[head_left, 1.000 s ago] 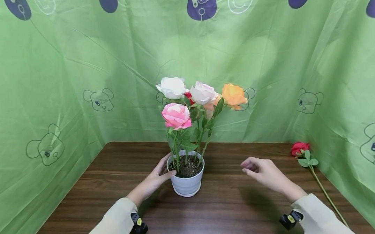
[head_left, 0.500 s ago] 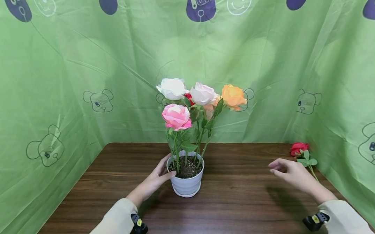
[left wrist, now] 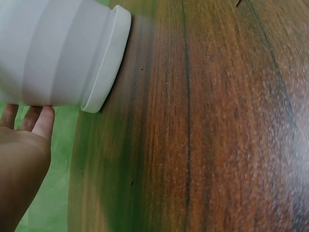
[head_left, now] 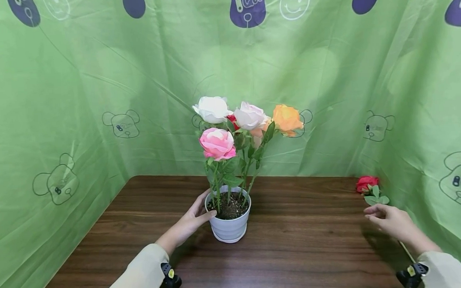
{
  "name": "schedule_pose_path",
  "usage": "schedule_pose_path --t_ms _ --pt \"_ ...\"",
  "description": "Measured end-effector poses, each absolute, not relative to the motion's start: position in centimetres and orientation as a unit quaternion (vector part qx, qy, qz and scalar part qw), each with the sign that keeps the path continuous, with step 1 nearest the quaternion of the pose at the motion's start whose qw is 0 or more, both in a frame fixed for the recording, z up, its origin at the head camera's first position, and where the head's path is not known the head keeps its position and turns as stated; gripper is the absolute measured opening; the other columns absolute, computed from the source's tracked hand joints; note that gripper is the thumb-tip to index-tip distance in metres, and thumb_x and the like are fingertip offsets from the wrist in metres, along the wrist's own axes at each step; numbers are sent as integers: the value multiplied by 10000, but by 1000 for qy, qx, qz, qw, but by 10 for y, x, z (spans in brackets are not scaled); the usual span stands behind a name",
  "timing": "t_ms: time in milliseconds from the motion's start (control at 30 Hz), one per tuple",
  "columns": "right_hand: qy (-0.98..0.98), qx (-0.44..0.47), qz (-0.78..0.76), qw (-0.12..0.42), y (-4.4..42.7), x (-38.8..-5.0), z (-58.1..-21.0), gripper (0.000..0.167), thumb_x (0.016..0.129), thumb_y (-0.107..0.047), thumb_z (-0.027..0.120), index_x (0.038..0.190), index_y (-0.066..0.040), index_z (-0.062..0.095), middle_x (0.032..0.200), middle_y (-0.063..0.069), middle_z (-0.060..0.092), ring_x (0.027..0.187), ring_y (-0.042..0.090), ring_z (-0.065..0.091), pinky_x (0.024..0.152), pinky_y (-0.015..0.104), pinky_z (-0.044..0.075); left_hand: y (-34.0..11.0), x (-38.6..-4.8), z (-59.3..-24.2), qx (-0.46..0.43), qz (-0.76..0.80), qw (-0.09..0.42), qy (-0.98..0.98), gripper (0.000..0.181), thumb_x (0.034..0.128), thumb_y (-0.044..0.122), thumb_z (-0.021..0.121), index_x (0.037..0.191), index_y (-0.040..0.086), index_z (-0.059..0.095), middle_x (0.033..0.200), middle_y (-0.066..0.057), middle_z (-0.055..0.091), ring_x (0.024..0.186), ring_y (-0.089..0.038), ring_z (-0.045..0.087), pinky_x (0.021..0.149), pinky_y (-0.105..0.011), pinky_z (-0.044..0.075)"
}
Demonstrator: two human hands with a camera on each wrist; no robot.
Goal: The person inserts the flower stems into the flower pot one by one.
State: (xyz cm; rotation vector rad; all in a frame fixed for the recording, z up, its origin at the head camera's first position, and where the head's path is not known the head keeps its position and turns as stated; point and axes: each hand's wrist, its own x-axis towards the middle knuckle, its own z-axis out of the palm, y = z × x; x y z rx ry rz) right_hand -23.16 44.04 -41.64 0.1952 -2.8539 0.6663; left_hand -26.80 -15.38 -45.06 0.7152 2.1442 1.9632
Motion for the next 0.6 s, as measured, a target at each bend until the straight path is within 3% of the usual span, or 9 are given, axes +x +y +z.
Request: schedule_pose_path --t_ms 400,600 --pt "-978 9 199 61 497 -228 -429 368 976 -321 653 1116 14 706 971 143 733 797 180 617 665 389 480 -155 -267 -450 231 653 76 717 728 1010 192 613 1595 289 191 1647 -36 180 1494 -290 168 1180 -497 211" --pt "-982 -7 190 17 513 -225 -438 487 956 -382 665 1121 76 673 966 165 721 877 373 655 739 550 507 -155 -268 -451 235 653 75 716 721 1014 186 605 1596 285 191 1649 -37 175 1500 -292 143 1183 -506 197"
